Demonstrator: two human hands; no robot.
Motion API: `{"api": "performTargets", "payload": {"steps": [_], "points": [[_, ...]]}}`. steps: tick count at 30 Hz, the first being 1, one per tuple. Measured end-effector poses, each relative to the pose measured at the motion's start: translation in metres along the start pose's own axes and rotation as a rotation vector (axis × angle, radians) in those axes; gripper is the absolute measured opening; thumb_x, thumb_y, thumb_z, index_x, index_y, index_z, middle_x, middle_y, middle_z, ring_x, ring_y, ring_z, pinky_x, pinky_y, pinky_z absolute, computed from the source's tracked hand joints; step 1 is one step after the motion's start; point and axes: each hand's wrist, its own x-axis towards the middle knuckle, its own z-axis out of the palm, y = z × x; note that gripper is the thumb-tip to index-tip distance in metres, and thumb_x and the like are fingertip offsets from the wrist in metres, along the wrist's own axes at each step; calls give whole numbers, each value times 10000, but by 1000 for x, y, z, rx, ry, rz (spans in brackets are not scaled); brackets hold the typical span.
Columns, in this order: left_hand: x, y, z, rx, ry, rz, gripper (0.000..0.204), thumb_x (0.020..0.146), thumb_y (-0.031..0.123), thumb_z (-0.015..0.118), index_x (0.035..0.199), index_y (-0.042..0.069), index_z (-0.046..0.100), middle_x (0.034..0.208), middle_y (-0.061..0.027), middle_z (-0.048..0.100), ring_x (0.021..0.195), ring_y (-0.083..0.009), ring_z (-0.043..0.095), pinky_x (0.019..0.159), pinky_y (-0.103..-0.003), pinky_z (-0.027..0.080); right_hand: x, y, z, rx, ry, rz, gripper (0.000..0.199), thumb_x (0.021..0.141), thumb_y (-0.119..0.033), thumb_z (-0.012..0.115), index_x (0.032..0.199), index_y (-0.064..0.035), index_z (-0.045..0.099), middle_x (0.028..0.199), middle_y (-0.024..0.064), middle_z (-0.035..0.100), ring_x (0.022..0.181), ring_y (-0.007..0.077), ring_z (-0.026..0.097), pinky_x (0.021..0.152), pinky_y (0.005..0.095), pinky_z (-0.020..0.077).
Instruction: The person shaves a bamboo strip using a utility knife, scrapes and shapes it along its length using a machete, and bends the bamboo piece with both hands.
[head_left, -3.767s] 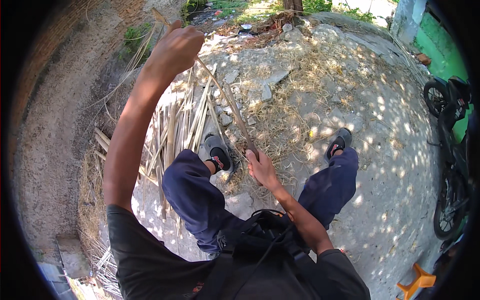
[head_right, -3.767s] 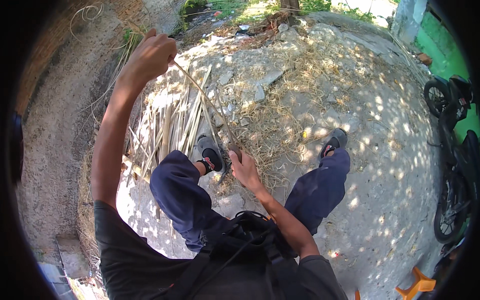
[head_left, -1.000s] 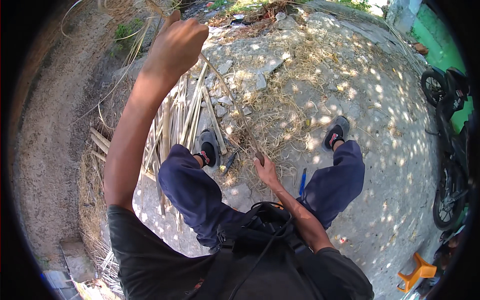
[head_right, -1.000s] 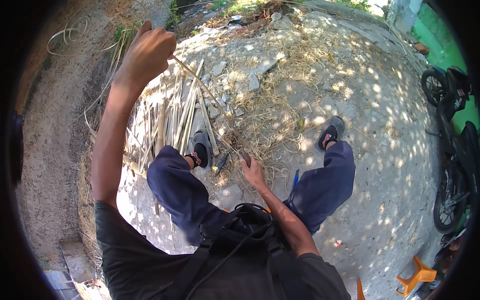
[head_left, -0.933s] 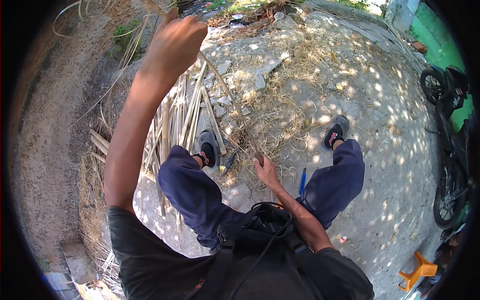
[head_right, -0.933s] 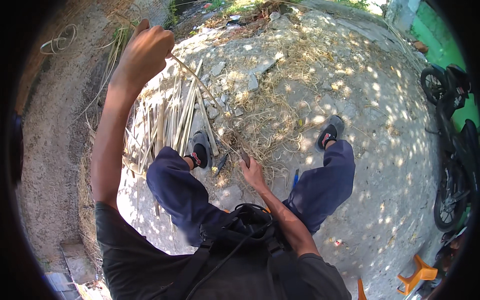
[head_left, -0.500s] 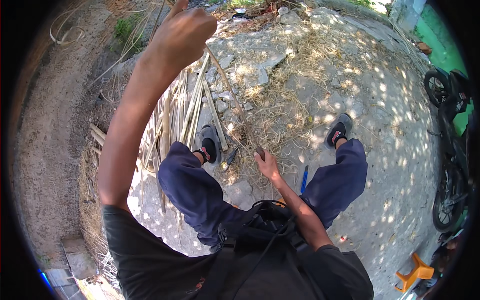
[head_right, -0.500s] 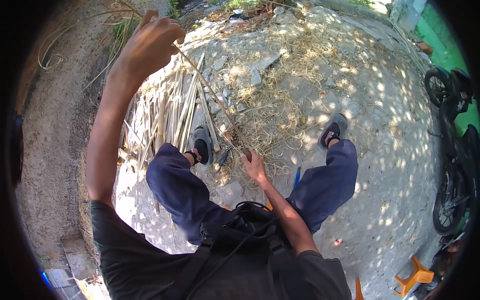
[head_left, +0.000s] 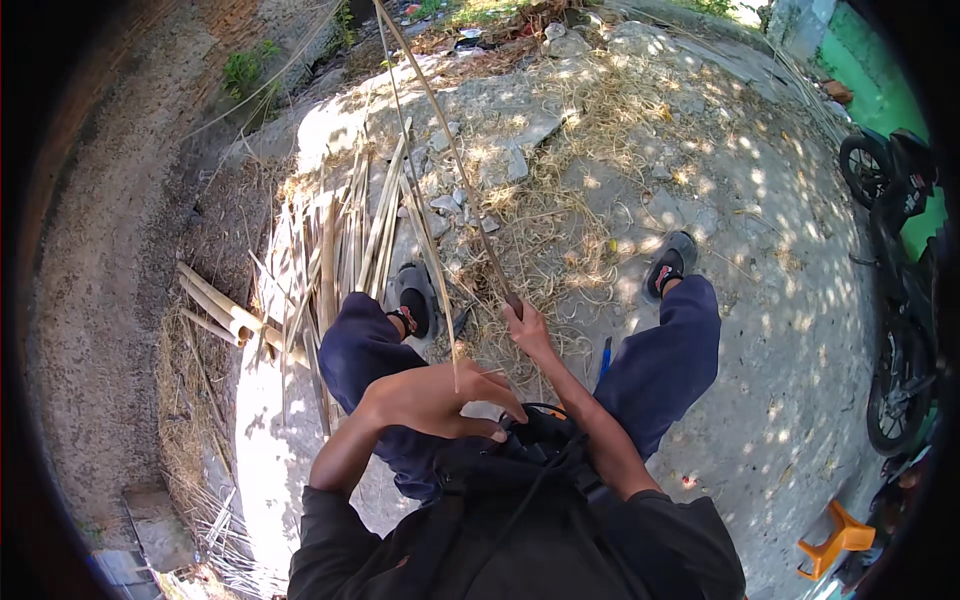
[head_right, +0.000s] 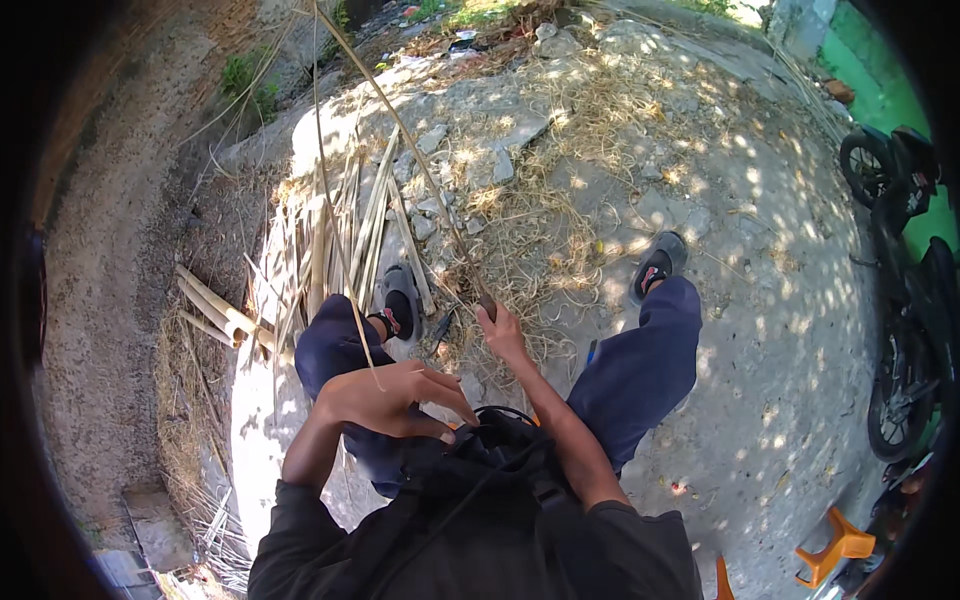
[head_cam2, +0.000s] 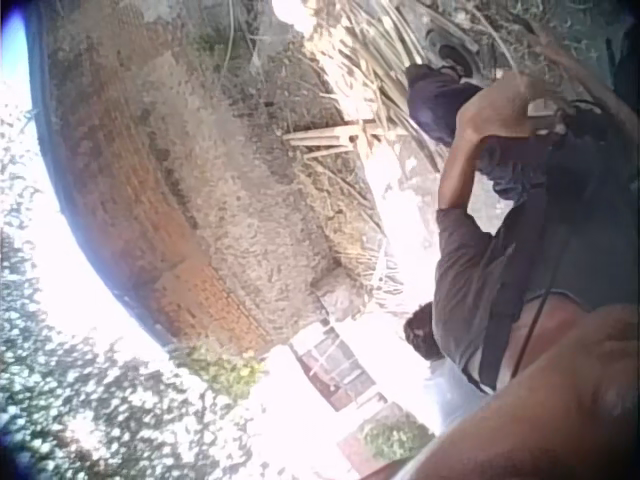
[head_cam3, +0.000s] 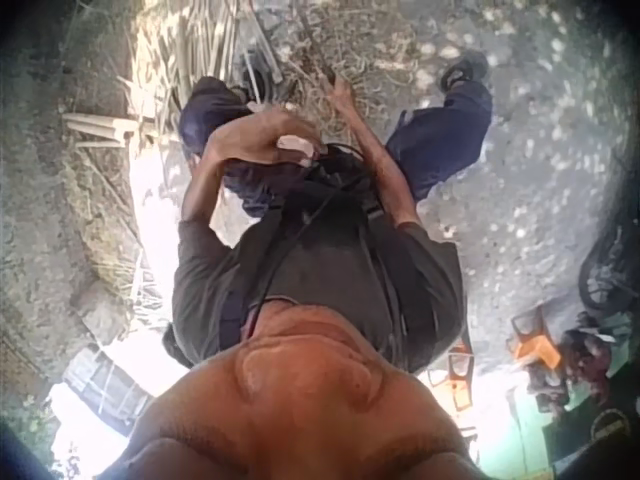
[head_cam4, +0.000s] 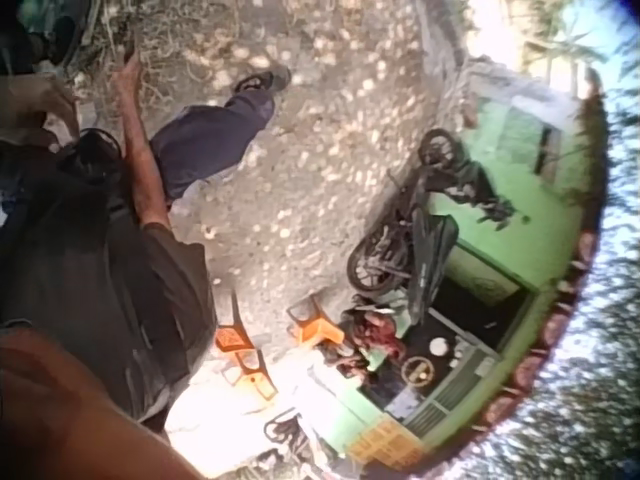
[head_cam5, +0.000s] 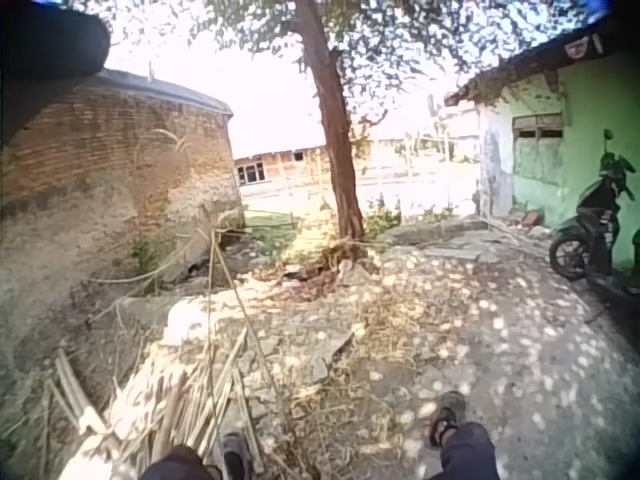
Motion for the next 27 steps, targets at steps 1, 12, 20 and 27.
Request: {"api": "performTargets", "payload": {"steps": [1, 12, 20, 27], "points": [[0, -26, 5, -174, 36, -33, 399, 923, 250, 763, 1253, 43, 676, 1152, -125, 694, 1085, -334, 673, 937, -414, 535, 2, -4, 0, 1, 1, -8, 460, 976, -443, 657, 1153, -18, 666, 858, 240, 699, 845, 426, 702, 771, 480, 534], [36, -217, -66, -50, 1320, -539, 842, 810, 330, 910, 1421, -56, 477, 1280, -193, 613, 1186, -288, 626, 959, -399, 551, -25, -20, 6, -107, -26, 7, 413, 973, -397, 652, 1132, -17, 676, 913, 285, 702, 863, 463, 702, 770, 482, 538], [74, -216, -72, -765, 1185, -206, 824, 1061, 722, 214, 643, 85, 527, 518, 46, 323, 451, -70, 243, 467, -285, 178, -14, -2, -2, 119, -229, 230, 383, 922, -329, 677, 1092, 14, 676, 892, 256, 715, 844, 423, 706, 760, 467, 536], [74, -222, -58, -677, 1219, -232, 858, 1006, 805, 162, 571, 106, 404, 486, 19, 352, 415, -91, 275, 426, -287, 186, -11, -20, 7, -181, -109, 89, 475, 852, -390, 713, 1043, 45, 692, 869, 258, 718, 832, 421, 710, 759, 489, 545]]}}
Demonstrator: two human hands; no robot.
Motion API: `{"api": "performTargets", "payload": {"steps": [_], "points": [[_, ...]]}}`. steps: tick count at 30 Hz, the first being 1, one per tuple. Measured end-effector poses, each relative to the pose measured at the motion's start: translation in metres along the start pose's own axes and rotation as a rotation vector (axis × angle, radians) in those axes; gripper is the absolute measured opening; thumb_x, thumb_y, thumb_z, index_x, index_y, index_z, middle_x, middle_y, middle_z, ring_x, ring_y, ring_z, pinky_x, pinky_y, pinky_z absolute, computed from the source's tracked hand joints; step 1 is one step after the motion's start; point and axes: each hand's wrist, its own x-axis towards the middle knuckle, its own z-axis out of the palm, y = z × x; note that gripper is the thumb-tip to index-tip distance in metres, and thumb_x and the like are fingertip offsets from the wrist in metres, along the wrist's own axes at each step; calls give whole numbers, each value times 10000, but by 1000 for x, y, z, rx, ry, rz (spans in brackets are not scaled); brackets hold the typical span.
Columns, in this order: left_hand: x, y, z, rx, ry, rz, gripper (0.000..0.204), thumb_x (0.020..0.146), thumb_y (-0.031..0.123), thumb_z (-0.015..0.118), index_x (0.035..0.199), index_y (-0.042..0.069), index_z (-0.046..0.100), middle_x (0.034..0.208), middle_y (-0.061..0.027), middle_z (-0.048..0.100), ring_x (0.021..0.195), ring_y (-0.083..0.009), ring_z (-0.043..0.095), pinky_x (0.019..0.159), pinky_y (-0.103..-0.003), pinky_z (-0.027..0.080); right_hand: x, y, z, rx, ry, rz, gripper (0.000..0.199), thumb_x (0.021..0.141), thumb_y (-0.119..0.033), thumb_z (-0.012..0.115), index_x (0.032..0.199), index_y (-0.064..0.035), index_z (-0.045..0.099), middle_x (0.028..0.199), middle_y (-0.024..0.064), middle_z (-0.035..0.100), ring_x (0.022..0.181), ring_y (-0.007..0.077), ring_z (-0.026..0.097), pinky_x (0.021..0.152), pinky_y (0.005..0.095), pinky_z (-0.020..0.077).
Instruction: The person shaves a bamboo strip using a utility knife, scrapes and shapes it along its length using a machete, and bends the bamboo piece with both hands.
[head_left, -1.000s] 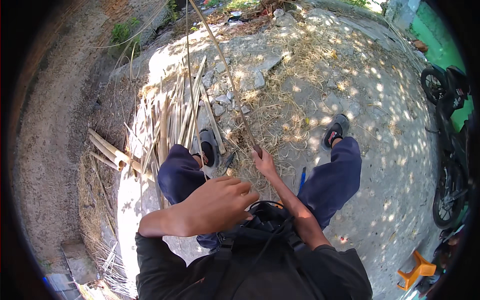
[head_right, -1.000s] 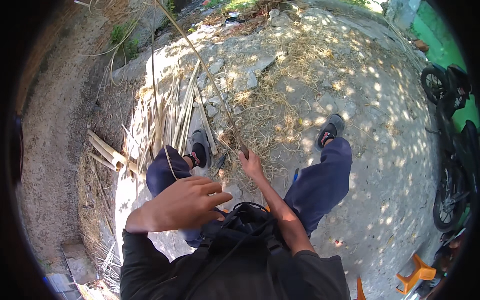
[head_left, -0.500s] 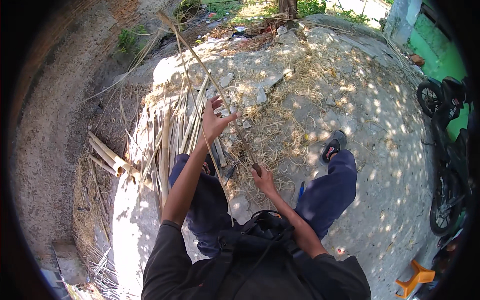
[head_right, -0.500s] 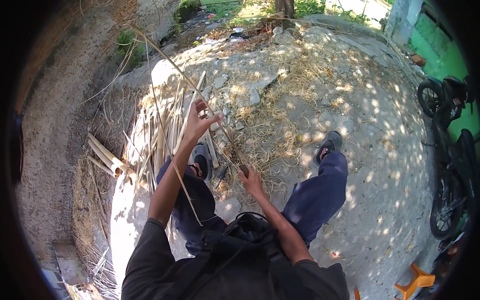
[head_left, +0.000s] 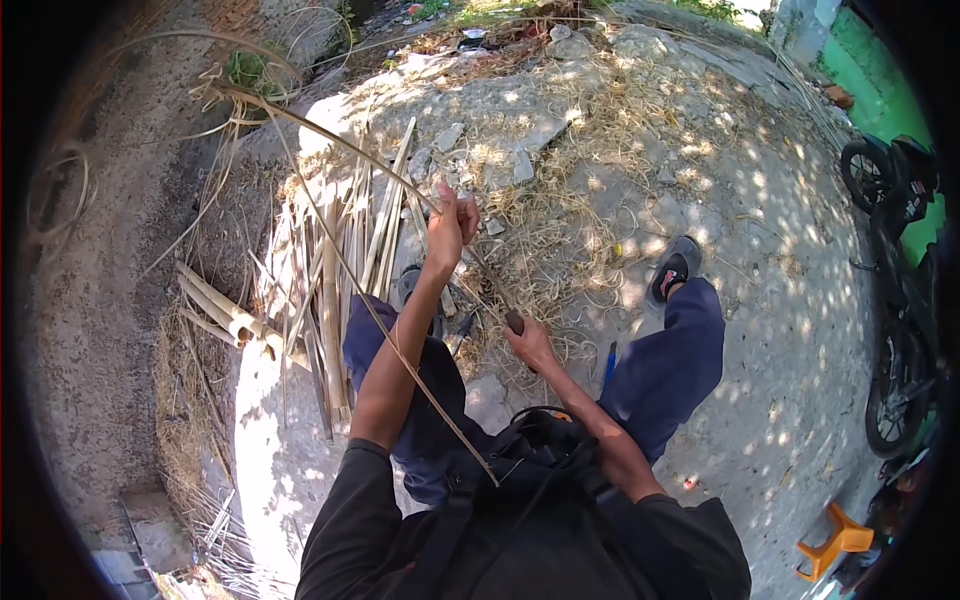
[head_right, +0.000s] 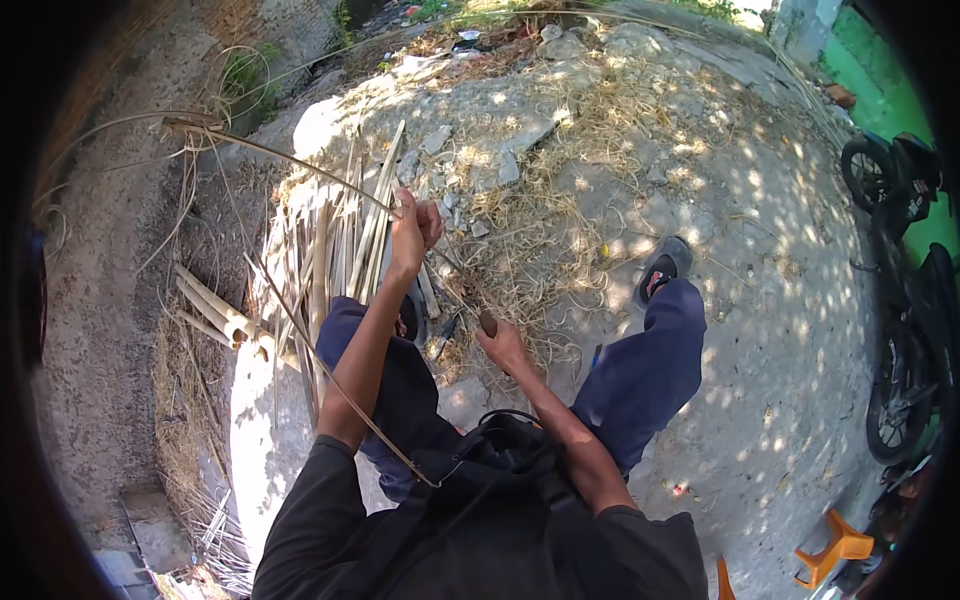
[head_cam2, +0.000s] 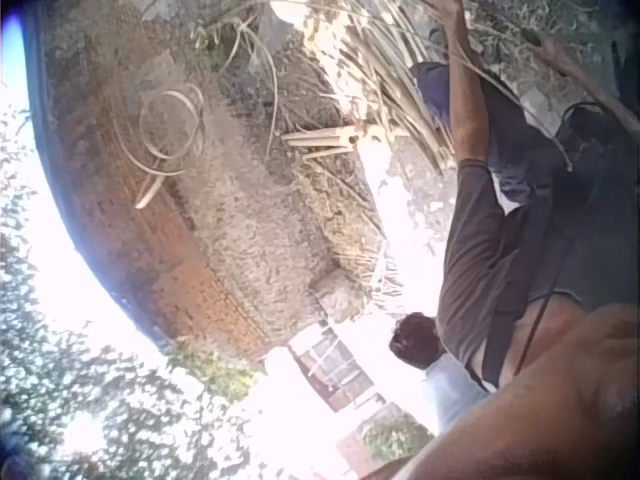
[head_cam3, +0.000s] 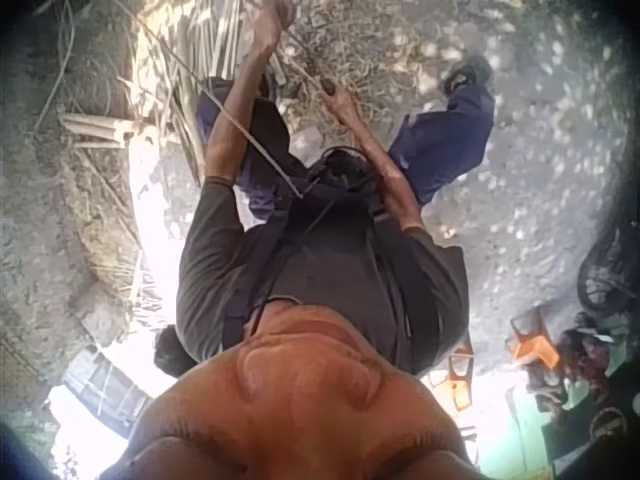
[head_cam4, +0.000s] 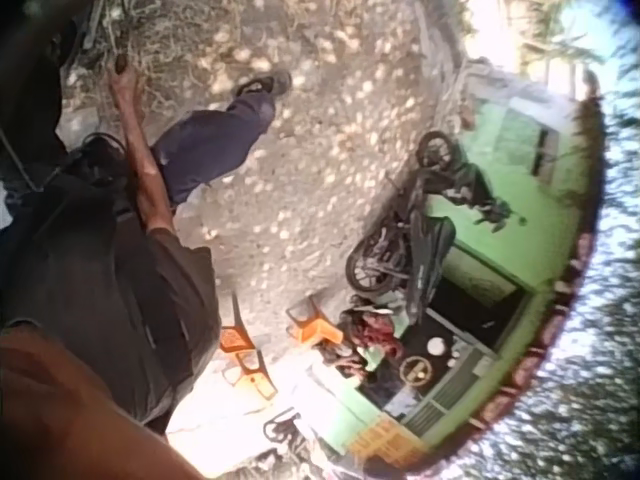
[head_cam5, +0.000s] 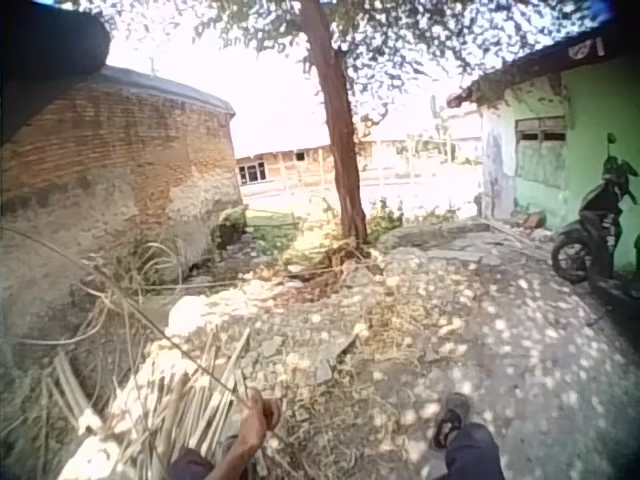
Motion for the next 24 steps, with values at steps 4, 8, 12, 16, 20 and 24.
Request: {"api": "performTargets", "payload": {"steps": [4, 8, 12, 16, 20, 24], "points": [[0, 1, 0, -30, -44, -23, 826, 1028, 769, 154, 587, 129, 434, 494, 28, 391, 433, -73, 324, 434, -272, 230, -6, 4, 12, -49, 122, -55, 445, 874, -368, 702, 999, 57, 659, 768, 210, 687, 714, 342, 704, 688, 456, 550], [-5, -2, -1, -35, -26, 8, 827, 1036, 755, 143, 586, 126, 436, 487, 28, 389, 430, -69, 327, 430, -265, 225, -1, -28, -5, 409, -224, 203, 380, 896, -336, 688, 918, 37, 620, 740, 174, 695, 702, 421, 659, 658, 462, 530], [-8, -8, -1, 42, -40, 56, 844, 1033, 760, 139, 566, 119, 429, 483, 27, 382, 426, -68, 313, 421, -272, 203, 9, -57, -19, 281, -150, -6, 356, 882, -298, 700, 892, 40, 589, 662, 182, 604, 629, 359, 629, 613, 452, 490], [-10, -10, 0, 3, -22, 26, 856, 1029, 764, 130, 554, 115, 424, 478, 27, 380, 420, -69, 302, 416, -275, 195, 8, -61, -13, 101, 47, -249, 357, 856, -288, 715, 920, 44, 598, 687, 232, 578, 630, 366, 625, 617, 473, 461], [-15, -7, 0, -21, -30, 26, 869, 1020, 775, 118, 553, 109, 426, 472, 25, 382, 416, -69, 301, 418, -272, 194, 11, -14, 2, 63, 37, -202, 351, 863, -281, 702, 966, 46, 631, 715, 253, 605, 665, 416, 634, 632, 483, 472], [-10, -15, -7, -37, -16, 22, 875, 1014, 783, 122, 547, 107, 421, 470, 24, 380, 413, -69, 303, 417, -274, 190, 19, 9, 11, 80, -54, -16, 403, 860, -313, 733, 1061, 32, 680, 877, 272, 693, 818, 444, 693, 732, 500, 541]]}}
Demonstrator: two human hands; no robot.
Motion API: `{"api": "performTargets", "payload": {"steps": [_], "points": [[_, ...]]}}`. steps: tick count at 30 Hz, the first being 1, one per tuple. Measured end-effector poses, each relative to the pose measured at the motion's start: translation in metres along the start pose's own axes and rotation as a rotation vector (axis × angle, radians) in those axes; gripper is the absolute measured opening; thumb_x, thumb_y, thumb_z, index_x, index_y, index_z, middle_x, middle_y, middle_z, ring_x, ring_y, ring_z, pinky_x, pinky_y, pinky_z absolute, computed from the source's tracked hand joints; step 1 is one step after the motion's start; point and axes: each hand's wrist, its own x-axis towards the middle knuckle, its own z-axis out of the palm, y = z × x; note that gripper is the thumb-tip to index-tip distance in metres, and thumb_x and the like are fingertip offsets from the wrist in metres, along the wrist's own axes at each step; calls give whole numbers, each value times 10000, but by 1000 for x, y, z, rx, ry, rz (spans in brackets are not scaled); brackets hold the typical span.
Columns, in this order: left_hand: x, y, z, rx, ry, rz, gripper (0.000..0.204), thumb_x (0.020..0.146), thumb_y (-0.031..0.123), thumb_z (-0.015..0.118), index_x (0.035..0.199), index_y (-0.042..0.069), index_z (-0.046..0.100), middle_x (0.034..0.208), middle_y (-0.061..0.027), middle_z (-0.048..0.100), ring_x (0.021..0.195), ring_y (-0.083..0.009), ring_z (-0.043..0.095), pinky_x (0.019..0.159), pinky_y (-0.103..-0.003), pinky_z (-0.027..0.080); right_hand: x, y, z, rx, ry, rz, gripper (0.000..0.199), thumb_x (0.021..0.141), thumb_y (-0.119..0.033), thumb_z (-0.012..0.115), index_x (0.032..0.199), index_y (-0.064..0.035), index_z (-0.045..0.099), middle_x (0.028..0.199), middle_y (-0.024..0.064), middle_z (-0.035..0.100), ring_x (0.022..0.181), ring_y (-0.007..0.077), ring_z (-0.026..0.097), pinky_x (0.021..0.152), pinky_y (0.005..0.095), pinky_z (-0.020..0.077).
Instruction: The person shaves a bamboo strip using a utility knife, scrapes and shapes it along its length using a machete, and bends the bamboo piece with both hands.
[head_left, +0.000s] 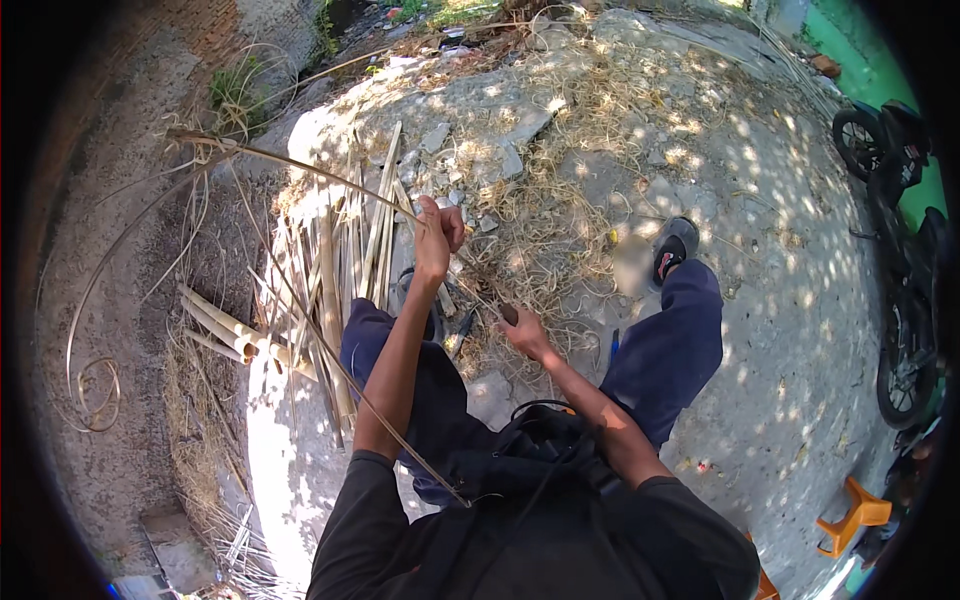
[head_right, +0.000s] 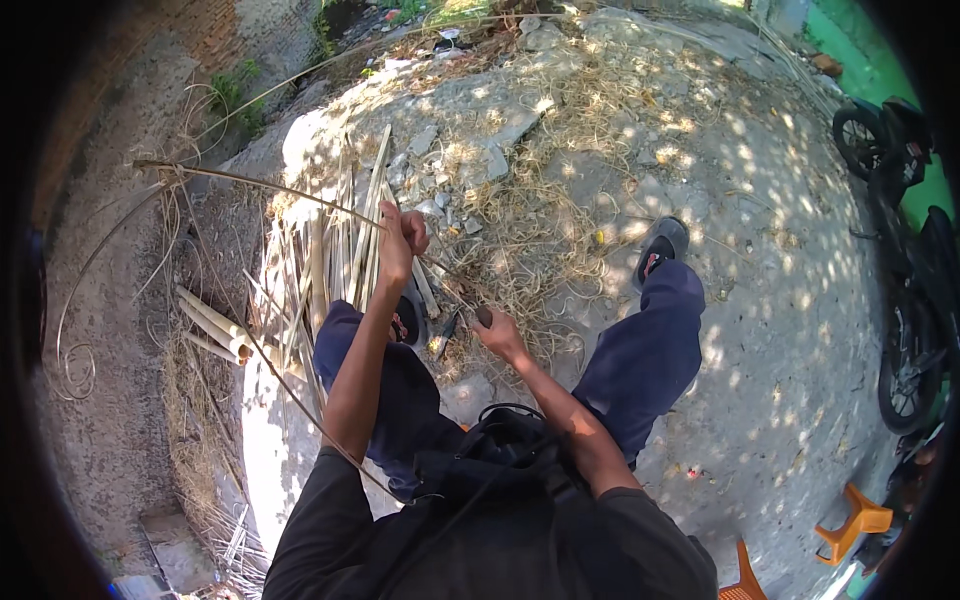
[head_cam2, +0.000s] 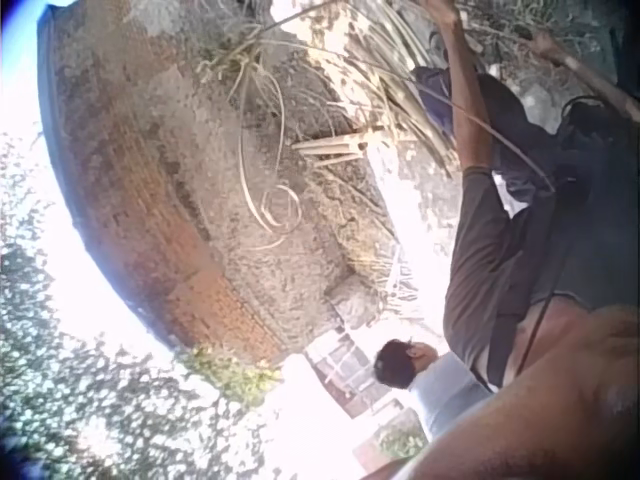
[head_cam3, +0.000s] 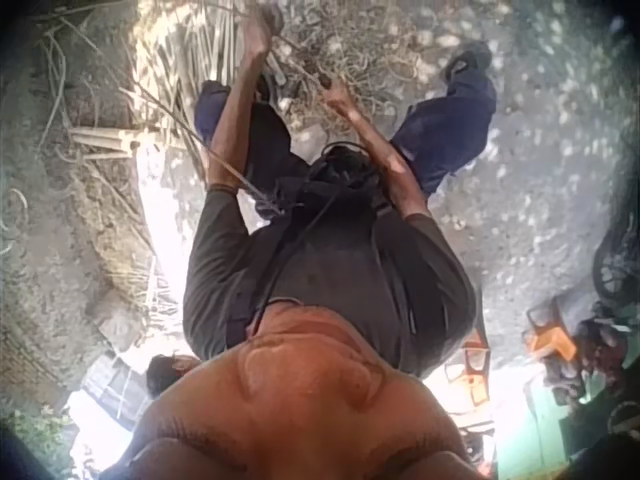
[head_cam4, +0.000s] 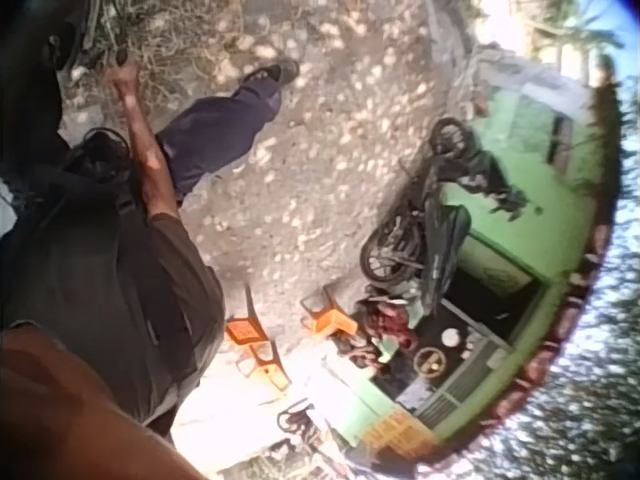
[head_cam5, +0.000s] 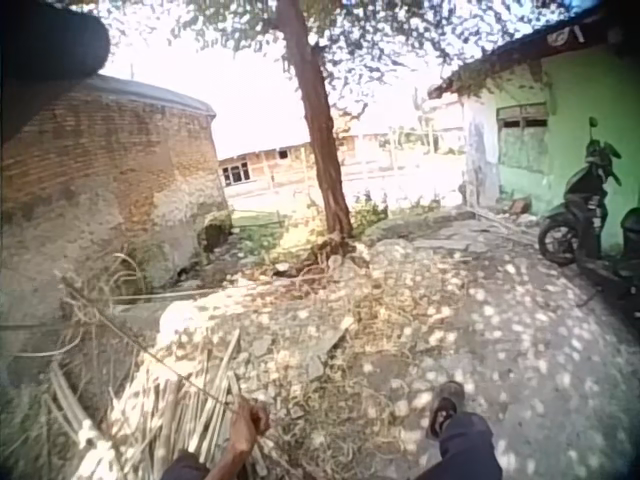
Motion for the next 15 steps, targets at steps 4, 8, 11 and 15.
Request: {"api": "performTargets", "payload": {"steps": [4, 8, 11, 15], "points": [[-4, 1, 1, 22, -29, 16, 833, 1000, 804, 155, 601, 118, 410, 504, 20, 347, 426, -91, 300, 430, -293, 184, -10, 3, 5, -191, 20, -135, 433, 852, -321, 762, 1087, 34, 687, 1007, 294, 723, 930, 479, 703, 814, 508, 567], [-4, 9, 12, 77, -22, -11, 831, 981, 829, 165, 597, 132, 404, 505, 24, 383, 429, -87, 349, 429, -278, 204, -10, 22, 21, -79, 149, -14, 400, 879, -270, 733, 1100, 58, 671, 874, 284, 711, 876, 496, 690, 773, 538, 549], [-4, 12, 15, 86, -43, 11, 836, 969, 845, 187, 602, 130, 420, 499, 28, 391, 431, -78, 360, 427, -272, 213, -8, 22, 19, -101, 178, -173, 260, 932, -213, 682, 995, 36, 638, 685, 169, 647, 654, 360, 672, 611, 475, 526], [-2, 6, 12, 53, -47, 27, 866, 1024, 772, 149, 564, 105, 456, 511, 23, 424, 446, -69, 345, 446, -269, 225, -2, 5, 3, 818, -253, 422, 148, 1016, -185, 585, 935, -61, 574, 632, -43, 459, 492, 63, 441, 449, 265, 361]]}}
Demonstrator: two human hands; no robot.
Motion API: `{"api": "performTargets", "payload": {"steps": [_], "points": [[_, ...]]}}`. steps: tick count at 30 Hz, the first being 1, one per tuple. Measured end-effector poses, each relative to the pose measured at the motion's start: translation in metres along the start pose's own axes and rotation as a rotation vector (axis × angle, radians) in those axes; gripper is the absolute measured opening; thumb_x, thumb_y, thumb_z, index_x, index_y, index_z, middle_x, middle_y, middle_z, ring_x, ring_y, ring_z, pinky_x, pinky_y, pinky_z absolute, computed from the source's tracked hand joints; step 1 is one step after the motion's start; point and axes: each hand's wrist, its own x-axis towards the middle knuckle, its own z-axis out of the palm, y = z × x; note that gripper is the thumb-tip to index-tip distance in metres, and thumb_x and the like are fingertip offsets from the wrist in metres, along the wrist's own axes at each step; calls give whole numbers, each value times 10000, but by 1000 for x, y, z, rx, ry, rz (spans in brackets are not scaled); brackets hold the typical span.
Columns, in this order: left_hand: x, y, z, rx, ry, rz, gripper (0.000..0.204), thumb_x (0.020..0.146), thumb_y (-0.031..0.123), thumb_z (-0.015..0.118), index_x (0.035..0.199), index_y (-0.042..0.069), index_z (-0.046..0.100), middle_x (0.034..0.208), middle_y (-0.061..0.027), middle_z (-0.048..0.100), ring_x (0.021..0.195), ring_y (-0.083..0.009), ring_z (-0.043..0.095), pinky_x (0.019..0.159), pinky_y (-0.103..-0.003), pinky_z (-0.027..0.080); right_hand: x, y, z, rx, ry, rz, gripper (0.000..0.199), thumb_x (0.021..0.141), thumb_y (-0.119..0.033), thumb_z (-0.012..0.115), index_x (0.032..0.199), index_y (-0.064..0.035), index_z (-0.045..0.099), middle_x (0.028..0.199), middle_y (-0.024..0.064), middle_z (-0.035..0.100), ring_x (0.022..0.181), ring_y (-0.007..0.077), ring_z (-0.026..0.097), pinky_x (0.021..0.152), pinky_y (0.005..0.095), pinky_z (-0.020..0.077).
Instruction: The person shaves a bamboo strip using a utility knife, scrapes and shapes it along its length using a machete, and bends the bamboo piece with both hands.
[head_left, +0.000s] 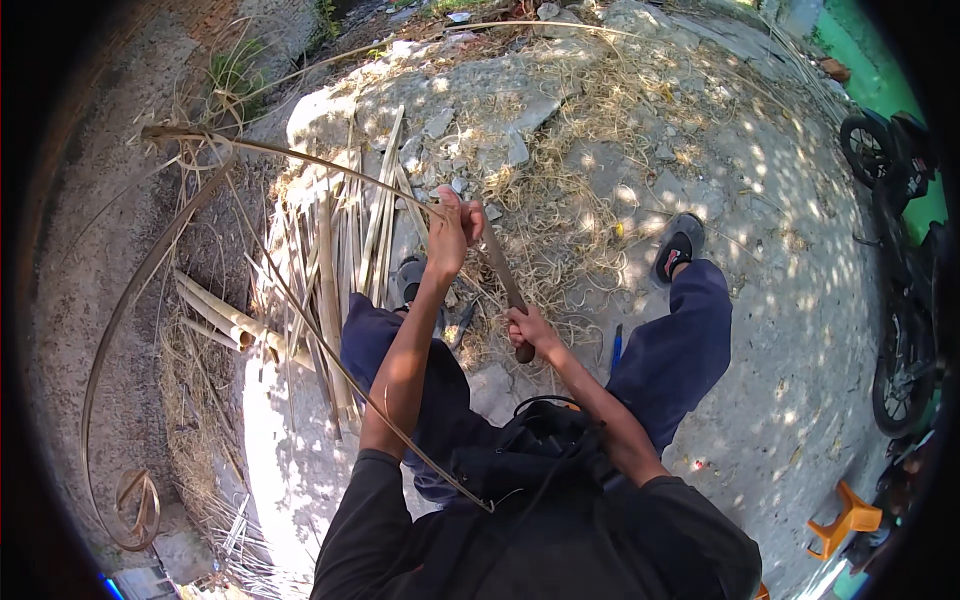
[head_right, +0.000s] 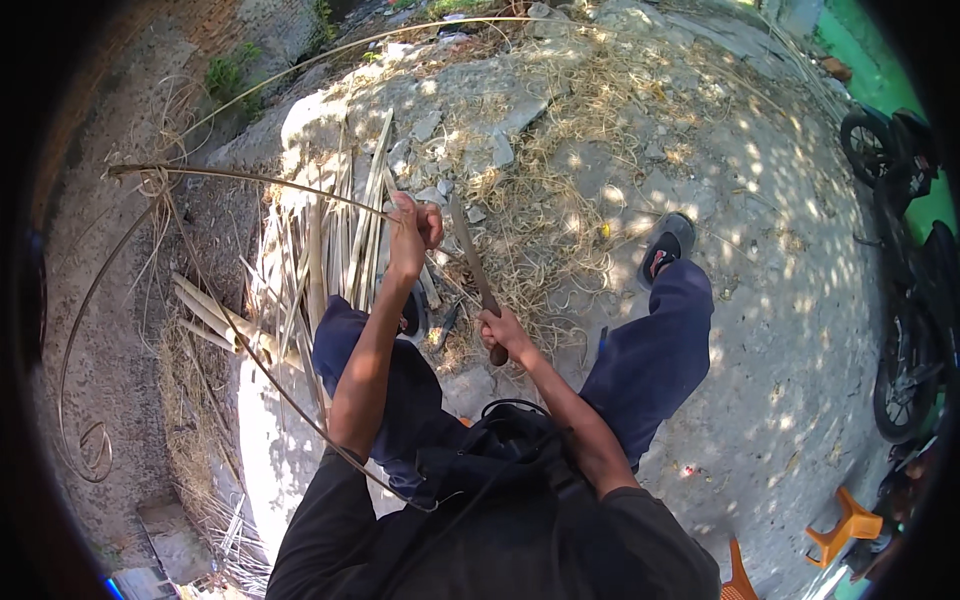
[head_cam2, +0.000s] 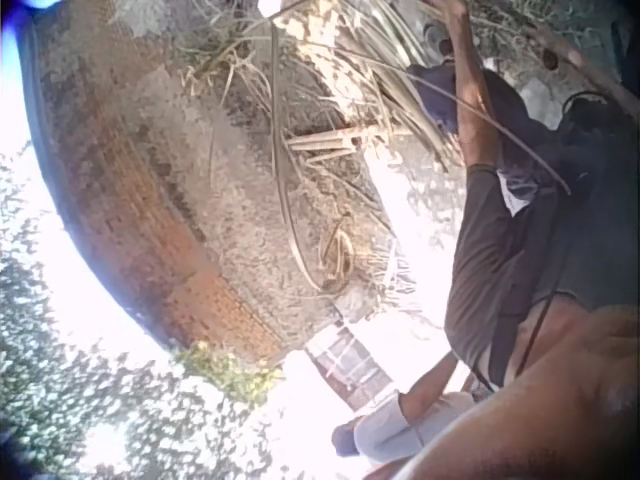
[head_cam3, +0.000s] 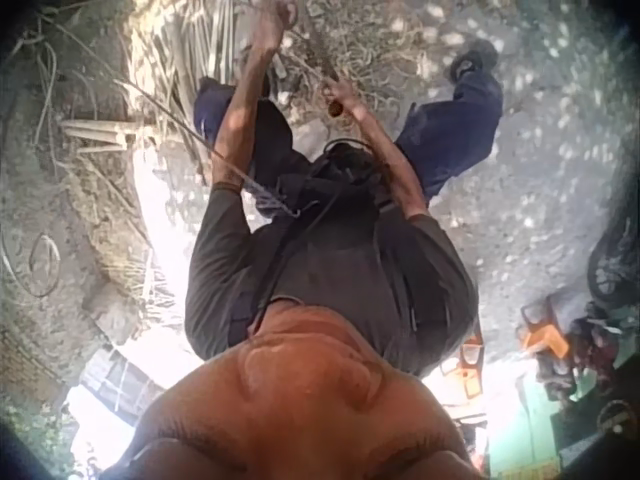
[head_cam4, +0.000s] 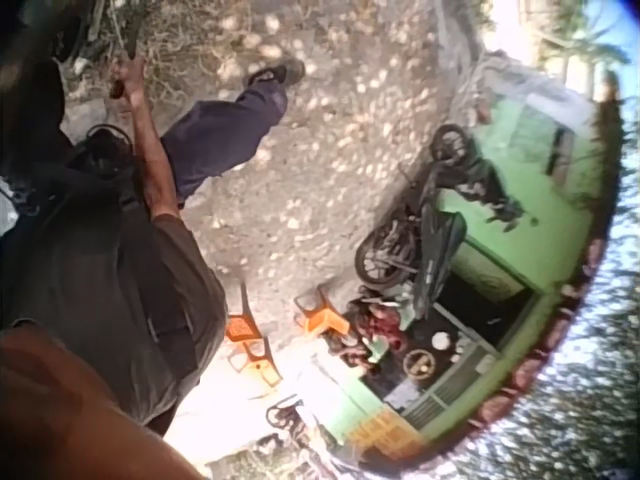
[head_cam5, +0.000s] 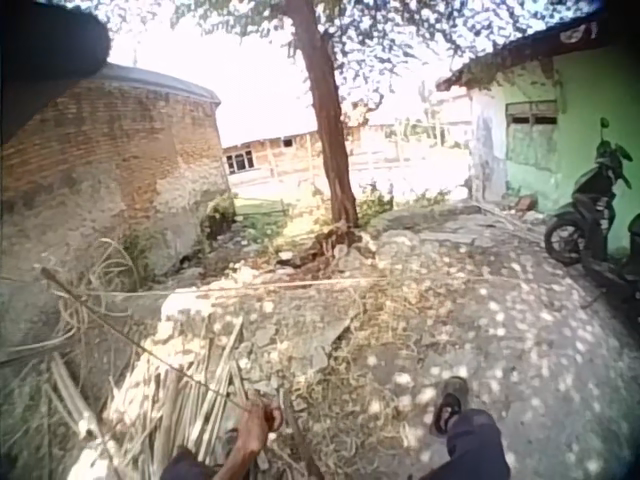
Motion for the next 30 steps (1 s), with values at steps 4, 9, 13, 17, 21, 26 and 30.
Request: {"api": "performTargets", "payload": {"steps": [4, 9, 13, 17, 21, 26, 30], "points": [[3, 3, 14, 58, -80, 130, 864, 1036, 747, 115, 589, 87, 448, 525, 21, 412, 473, -76, 367, 466, -268, 240, 4, 7, 3, -420, 178, -322, 227, 948, -202, 647, 885, -3, 560, 641, 74, 549, 539, 228, 540, 539, 379, 461], [3, -1, -9, 29, -17, 42, 865, 1025, 766, 122, 579, 96, 439, 509, 28, 397, 453, -64, 343, 444, -262, 218, -17, -19, 34, -737, 273, -489, 276, 884, -234, 690, 944, 22, 603, 780, 209, 667, 745, 384, 678, 679, 466, 505], [4, 7, 3, 26, 1, 37, 867, 1021, 772, 115, 557, 109, 427, 497, 29, 394, 441, -61, 333, 434, -264, 207, 1, 16, 0, -638, 260, -543, 331, 881, -266, 697, 961, 42, 606, 717, 191, 603, 663, 302, 580, 679, 454, 480], [5, 0, -8, 25, 42, -16, 876, 1020, 772, 99, 545, 111, 424, 476, 29, 385, 424, -66, 329, 422, -272, 198, 6, 26, -11, -788, 347, -392, 344, 864, -281, 678, 1009, 29, 646, 815, 243, 673, 801, 397, 680, 749, 487, 506], [4, 3, -4, 27, 26, -8, 876, 1025, 763, 83, 534, 115, 409, 470, 29, 387, 411, -73, 319, 411, -275, 207, 0, 22, -6, -866, 393, -304, 386, 846, -321, 672, 1016, 25, 656, 836, 245, 688, 806, 422, 681, 750, 478, 519], [10, -3, -15, 65, 37, -19, 888, 1004, 795, 85, 551, 113, 428, 473, 41, 380, 420, -68, 320, 425, -273, 196, -6, 22, 8, -847, 353, -236, 409, 854, -351, 692, 901, 49, 624, 779, 244, 671, 750, 421, 673, 720, 494, 529], [12, 8, 0, 103, -4, -25, 919, 978, 823, 66, 567, 102, 463, 487, 52, 381, 445, -60, 339, 443, -268, 208, 11, 30, -13, -176, 87, -24, 358, 875, -322, 675, 889, 30, 614, 735, 186, 660, 653, 319, 666, 621, 455, 501]]}}
